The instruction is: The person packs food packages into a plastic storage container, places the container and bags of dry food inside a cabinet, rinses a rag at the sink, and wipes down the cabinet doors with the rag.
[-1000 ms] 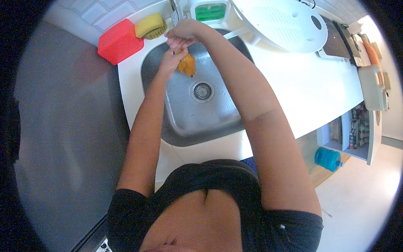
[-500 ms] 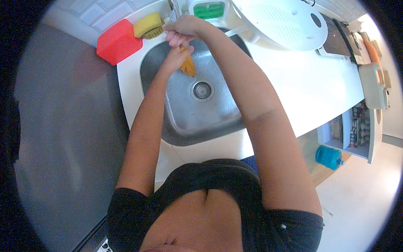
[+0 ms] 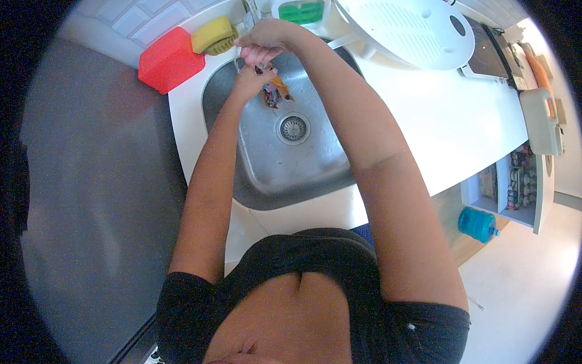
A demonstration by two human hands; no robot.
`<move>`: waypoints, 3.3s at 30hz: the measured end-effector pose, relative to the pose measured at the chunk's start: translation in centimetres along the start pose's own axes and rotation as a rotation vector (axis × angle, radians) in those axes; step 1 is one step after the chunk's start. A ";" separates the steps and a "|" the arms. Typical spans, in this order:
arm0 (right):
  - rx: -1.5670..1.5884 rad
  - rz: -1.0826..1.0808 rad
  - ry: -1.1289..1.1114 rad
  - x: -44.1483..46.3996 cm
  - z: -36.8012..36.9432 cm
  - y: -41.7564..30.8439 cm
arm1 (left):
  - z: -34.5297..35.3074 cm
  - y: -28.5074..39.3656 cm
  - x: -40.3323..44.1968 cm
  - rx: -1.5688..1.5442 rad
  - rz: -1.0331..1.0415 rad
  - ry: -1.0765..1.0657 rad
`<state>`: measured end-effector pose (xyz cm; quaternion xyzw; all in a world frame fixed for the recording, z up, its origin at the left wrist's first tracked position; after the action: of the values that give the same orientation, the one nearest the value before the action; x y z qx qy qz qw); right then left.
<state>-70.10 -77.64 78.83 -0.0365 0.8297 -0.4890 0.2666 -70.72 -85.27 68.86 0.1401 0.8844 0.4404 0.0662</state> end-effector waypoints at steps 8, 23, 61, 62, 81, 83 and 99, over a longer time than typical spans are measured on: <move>0.048 -0.062 0.028 0.0 0.3 -0.7 | 1.7 -0.4 0.2 -0.240 -0.005 -0.044; -0.046 -0.008 0.172 0.6 -2.0 2.1 | 1.8 2.4 -1.4 -0.804 -0.080 -0.165; 0.586 -0.045 0.233 -10.1 11.2 10.8 | 5.0 8.5 -8.5 -0.512 -0.047 -0.211; 0.530 -0.082 0.274 -10.3 11.0 10.8 | 4.9 8.5 -8.6 -0.501 -0.078 -0.157; -0.282 0.057 0.342 -10.4 11.0 15.5 | 5.0 9.1 -10.2 -0.110 -0.035 0.128; -0.252 0.057 0.333 -10.4 11.0 15.9 | 5.1 9.7 -10.3 -0.094 0.018 0.157; -0.283 -0.123 0.321 -10.7 10.7 12.2 | 2.3 14.3 -11.4 -0.016 0.214 -0.020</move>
<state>-53.40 -76.38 68.95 -0.0457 0.9182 -0.3824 0.0930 -56.56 -78.77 78.82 0.2377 0.8601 0.4505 0.0290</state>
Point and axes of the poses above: each hand's wrist, its own x-axis towards the middle knuckle, its own z-axis out of the palm, y = z × x, the point moved 9 cm from there along x, towards the middle knuckle, and after that the axes turned 3 degrees about -x, right-handed, at the moved point
